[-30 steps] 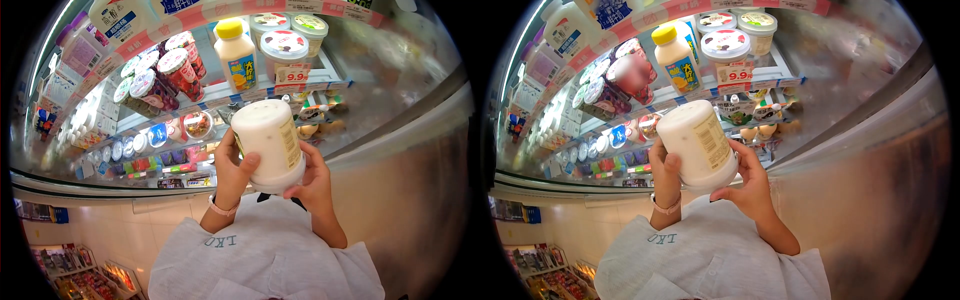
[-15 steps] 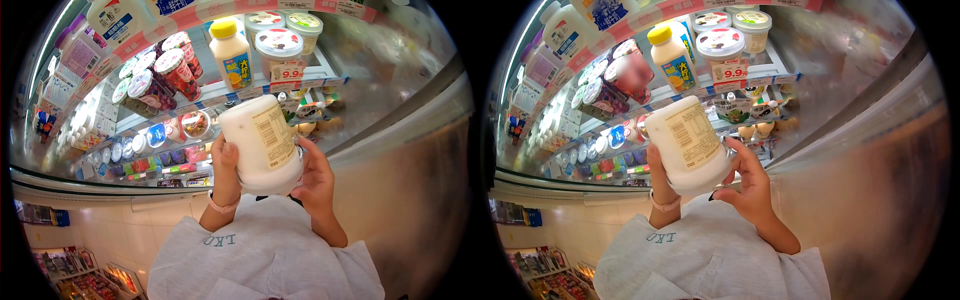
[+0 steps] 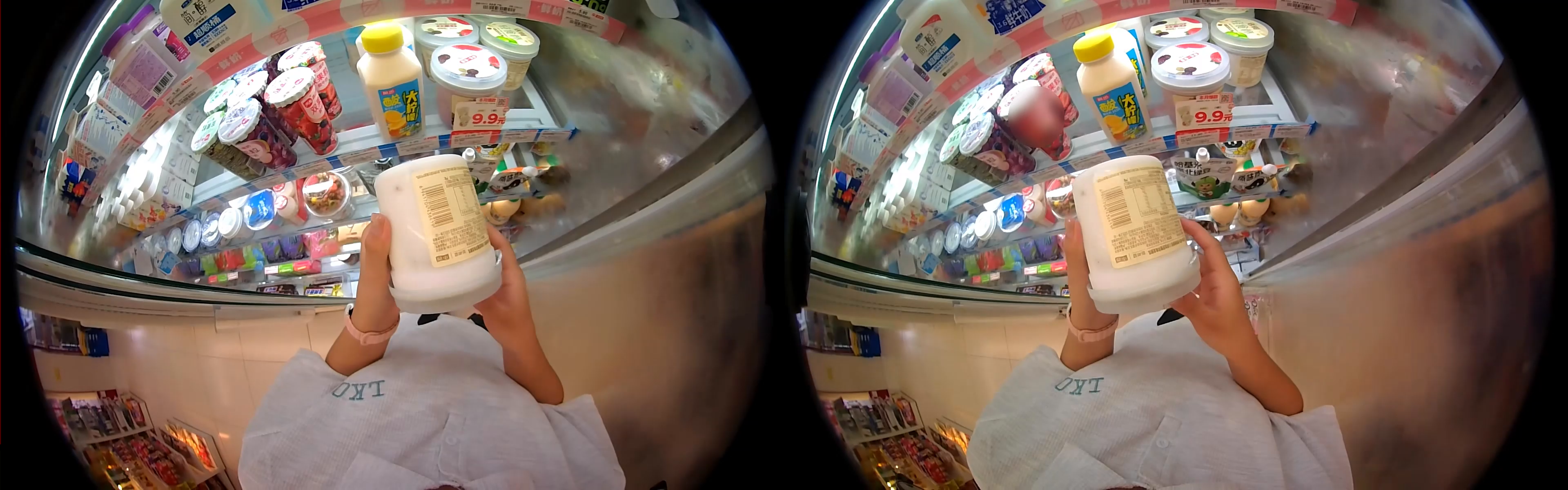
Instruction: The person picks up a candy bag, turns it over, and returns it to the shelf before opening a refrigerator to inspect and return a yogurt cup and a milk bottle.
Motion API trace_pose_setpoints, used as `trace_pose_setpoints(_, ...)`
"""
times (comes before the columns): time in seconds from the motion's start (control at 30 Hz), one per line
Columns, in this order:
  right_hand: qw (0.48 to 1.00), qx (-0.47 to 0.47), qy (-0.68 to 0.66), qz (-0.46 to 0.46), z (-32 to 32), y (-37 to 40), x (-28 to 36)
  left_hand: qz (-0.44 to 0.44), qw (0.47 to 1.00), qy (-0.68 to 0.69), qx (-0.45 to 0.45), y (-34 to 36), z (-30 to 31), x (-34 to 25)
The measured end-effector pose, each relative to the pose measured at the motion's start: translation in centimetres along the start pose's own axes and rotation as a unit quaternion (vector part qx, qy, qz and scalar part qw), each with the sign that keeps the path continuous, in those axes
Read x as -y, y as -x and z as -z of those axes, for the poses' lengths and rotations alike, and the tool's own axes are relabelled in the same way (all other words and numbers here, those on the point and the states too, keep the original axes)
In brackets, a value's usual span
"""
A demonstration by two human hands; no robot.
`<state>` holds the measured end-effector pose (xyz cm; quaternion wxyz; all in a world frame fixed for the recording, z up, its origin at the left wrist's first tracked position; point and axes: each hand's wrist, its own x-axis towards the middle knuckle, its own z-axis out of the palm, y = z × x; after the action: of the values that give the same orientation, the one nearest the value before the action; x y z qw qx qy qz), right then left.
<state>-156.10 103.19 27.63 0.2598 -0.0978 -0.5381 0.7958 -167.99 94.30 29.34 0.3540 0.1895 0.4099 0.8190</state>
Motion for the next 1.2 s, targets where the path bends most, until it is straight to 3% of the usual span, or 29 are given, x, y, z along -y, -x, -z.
trace_pose_setpoints(0.17, 0.999, 0.006, -0.04, -0.02, 0.3, 0.6, -0.2, -0.006, 1.0, 0.022, 0.002, 0.0, -0.5, -0.1)
trace_pose_setpoints(0.37, 0.993, 0.047, -0.099, -0.045, 0.4, 0.8, -0.3, -0.03, 0.998, -0.054, 0.011, 0.1, 0.2, 0.5)
trace_pose_setpoints(0.5, 0.989, 0.039, -0.13, -0.057, 0.1, 1.1, -0.5, -0.016, 0.998, -0.056, -0.038, 0.2, -0.8, 0.5)
trace_pose_setpoints(0.7, 0.956, 0.136, -0.211, -0.149, 1.0, 1.3, -1.5, -0.061, 0.992, -0.111, -0.006, 0.2, -1.5, -0.7)
trace_pose_setpoints(0.9, 0.945, 0.095, -0.264, -0.167, 0.9, 1.5, -1.6, -0.058, 0.989, -0.133, 0.018, 0.4, -1.8, -1.2)
trace_pose_setpoints(1.07, 0.951, 0.006, -0.289, -0.109, 0.6, 2.2, -1.8, -0.044, 0.985, -0.142, 0.091, -0.2, -1.1, -1.2)
trace_pose_setpoints(1.2, 0.957, -0.086, -0.268, -0.067, -0.2, 2.3, -1.1, -0.066, 0.985, -0.138, 0.085, -0.4, -1.6, -0.9)
